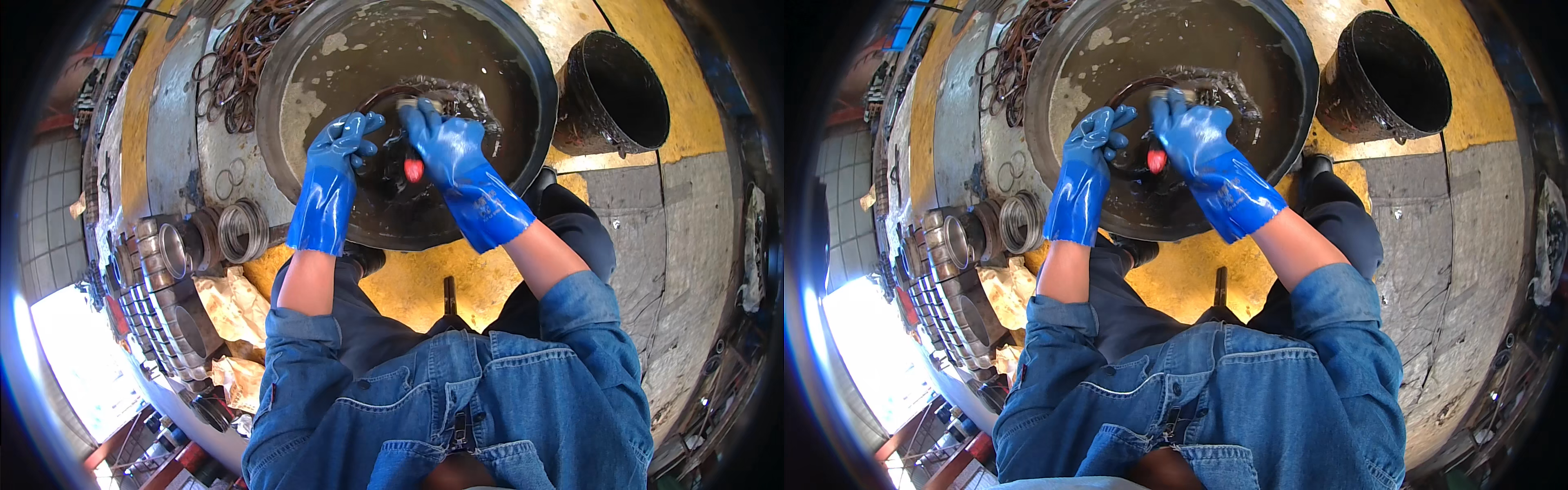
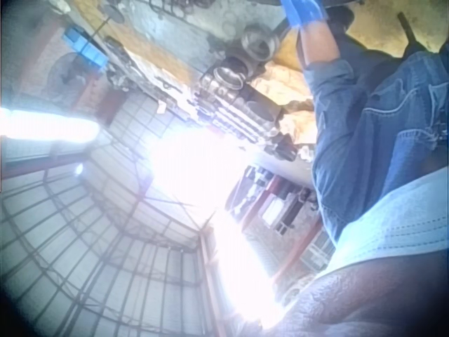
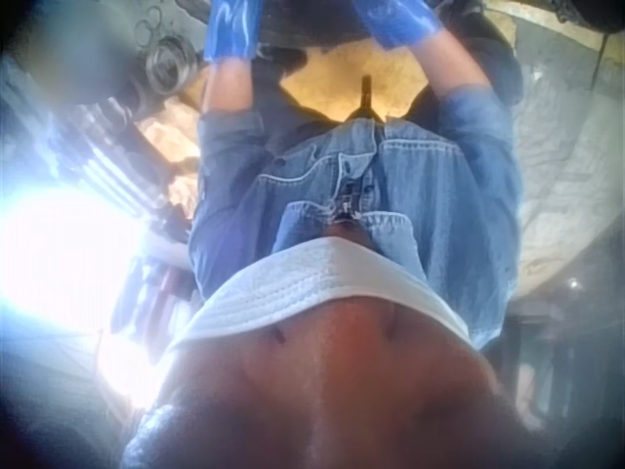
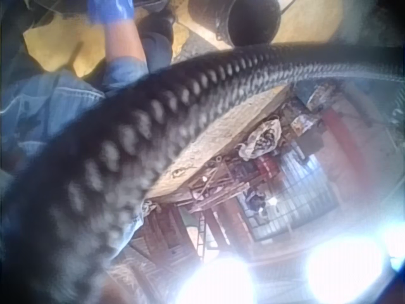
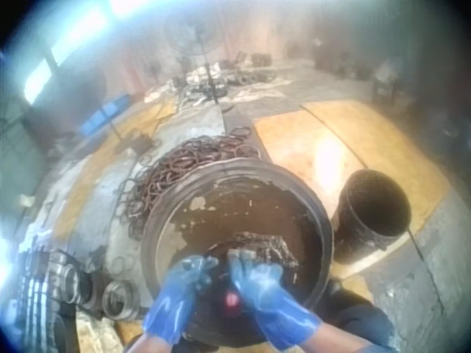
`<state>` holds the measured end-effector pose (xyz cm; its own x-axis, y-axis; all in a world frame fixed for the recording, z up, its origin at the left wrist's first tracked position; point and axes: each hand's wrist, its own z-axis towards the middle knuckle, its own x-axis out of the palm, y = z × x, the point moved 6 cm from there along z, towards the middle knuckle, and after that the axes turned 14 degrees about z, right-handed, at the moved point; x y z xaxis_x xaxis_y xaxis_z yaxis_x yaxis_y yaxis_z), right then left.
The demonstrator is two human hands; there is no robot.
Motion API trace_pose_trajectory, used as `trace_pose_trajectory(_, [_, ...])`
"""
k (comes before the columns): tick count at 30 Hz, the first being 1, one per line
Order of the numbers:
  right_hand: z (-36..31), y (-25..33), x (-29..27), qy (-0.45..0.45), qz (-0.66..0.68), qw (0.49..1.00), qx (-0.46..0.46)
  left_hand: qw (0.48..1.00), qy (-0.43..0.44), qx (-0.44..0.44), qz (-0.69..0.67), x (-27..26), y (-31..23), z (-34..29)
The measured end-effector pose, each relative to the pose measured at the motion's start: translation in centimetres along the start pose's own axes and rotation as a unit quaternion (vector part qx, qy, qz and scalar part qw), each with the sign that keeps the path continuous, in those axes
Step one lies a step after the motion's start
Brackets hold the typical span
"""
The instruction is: The person uses a brush to scrub a metal ring inside a bucket containing liquid.
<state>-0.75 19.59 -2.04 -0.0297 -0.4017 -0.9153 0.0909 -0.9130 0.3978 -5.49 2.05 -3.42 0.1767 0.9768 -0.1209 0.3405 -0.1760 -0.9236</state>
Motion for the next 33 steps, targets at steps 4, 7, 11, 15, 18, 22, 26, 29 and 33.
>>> trace_pose_trajectory(4, [-1.9, 3.4, -1.7, -0.088, 0.062, 0.951, -0.29, 0.995, -0.073, -0.062, 0.009, -1.8, 1.4, 0.9])
trace_pose_trajectory(7, [-0.6, 2.4, -1.3, -0.049, 0.02, 0.975, -0.218, 0.998, -0.033, -0.057, -0.017, -1.4, 1.0, 0.8])
trace_pose_trajectory(11, [1.3, -1.8, 0.7, -0.029, 0.083, 0.996, 0.004, 0.999, 0.0, -0.023, -0.043, -0.9, -0.2, 0.2])
trace_pose_trajectory(15, [0.7, -4.3, 2.2, 0.016, 0.353, 0.915, 0.192, 0.999, 0.014, 0.02, -0.037, -1.2, -0.9, 0.0])
trace_pose_trajectory(18, [0.4, -5.0, 4.5, 0.153, 0.499, 0.8, 0.298, 0.997, 0.024, 0.042, -0.053, -1.1, -0.8, 0.0])
trace_pose_trajectory(22, [-2.4, -3.0, 5.7, 0.141, 0.76, 0.6, 0.207, 0.994, 0.03, 0.056, -0.086, -0.4, -0.5, 0.1])
trace_pose_trajectory(26, [-2.3, -2.2, 8.4, 0.132, 0.843, 0.419, 0.309, 0.996, 0.015, 0.023, -0.079, 0.2, 0.6, 0.4])
trace_pose_trajectory(29, [-2.1, -3.9, 5.6, 0.074, 0.822, 0.516, 0.23, 0.999, 0.028, 0.017, -0.007, 0.5, 1.0, 0.9])
trace_pose_trajectory(33, [-0.5, -9.0, -0.9, 0.052, 0.459, 0.849, 0.258, 0.988, 0.119, 0.03, 0.095, 2.3, 0.4, 0.0])
